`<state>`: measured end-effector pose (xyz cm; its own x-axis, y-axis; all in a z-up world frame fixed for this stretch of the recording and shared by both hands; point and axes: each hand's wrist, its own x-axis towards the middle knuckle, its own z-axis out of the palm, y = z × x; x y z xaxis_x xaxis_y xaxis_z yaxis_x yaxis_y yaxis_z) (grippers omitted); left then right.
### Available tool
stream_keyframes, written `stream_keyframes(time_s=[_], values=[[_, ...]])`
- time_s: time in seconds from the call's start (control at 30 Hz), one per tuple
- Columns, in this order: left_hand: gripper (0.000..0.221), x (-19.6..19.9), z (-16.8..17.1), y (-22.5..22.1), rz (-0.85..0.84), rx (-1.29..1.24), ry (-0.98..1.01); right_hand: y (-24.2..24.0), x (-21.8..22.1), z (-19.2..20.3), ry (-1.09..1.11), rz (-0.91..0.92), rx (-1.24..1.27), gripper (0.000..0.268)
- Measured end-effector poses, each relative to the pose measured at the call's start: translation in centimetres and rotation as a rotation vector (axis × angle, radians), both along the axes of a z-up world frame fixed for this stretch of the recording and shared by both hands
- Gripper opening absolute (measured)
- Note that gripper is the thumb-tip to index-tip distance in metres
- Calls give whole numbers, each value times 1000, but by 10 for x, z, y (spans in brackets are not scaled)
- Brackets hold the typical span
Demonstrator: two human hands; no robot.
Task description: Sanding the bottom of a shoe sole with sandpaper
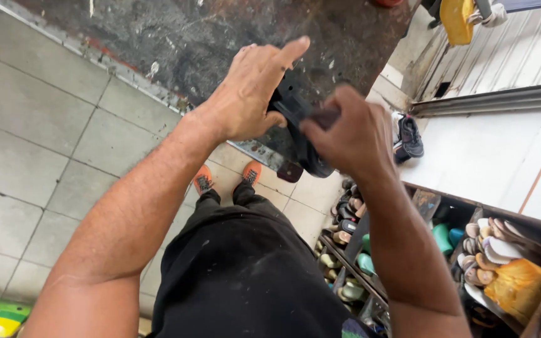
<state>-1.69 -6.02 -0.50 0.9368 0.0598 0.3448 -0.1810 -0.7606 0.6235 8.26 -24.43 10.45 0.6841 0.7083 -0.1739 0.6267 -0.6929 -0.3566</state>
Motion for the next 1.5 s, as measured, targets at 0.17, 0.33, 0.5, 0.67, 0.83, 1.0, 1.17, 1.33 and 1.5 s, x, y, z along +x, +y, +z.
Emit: stream_keyframes(time_s=[0.17, 0.33, 0.5, 0.67, 0.83, 1.0, 1.17, 1.33, 1.5], values=[[140, 4, -8, 3, -13, -88, 17, 42, 7, 7, -19, 63, -230, 39], [124, 2, -2, 6, -42, -77, -5, 50, 6, 2, -60, 61, -199, 29], [94, 1, 10, 7, -97, -113, 27, 26, -3, 24, -54, 82, -432, 35], [82, -14, 32, -16, 190, 99, 67, -59, -2, 33, -121, -28, 208, 22], [75, -19, 23, -43, 360, 8, 78, -68, -18, -39, 86, -262, 550, 22], [73, -17, 55, -37, 290, 17, 167, -39, -14, -72, -28, -241, 714, 17], [70, 61, 121, -27, 172, -205, 544, -38, -10, -65, -128, -100, 516, 23], [74, 105, 115, -53, 53, -202, 820, -44, -5, -59, -133, 22, 559, 19], [62, 97, 127, -42, 79, -523, 484, -77, 2, -28, -69, 133, 684, 11]])
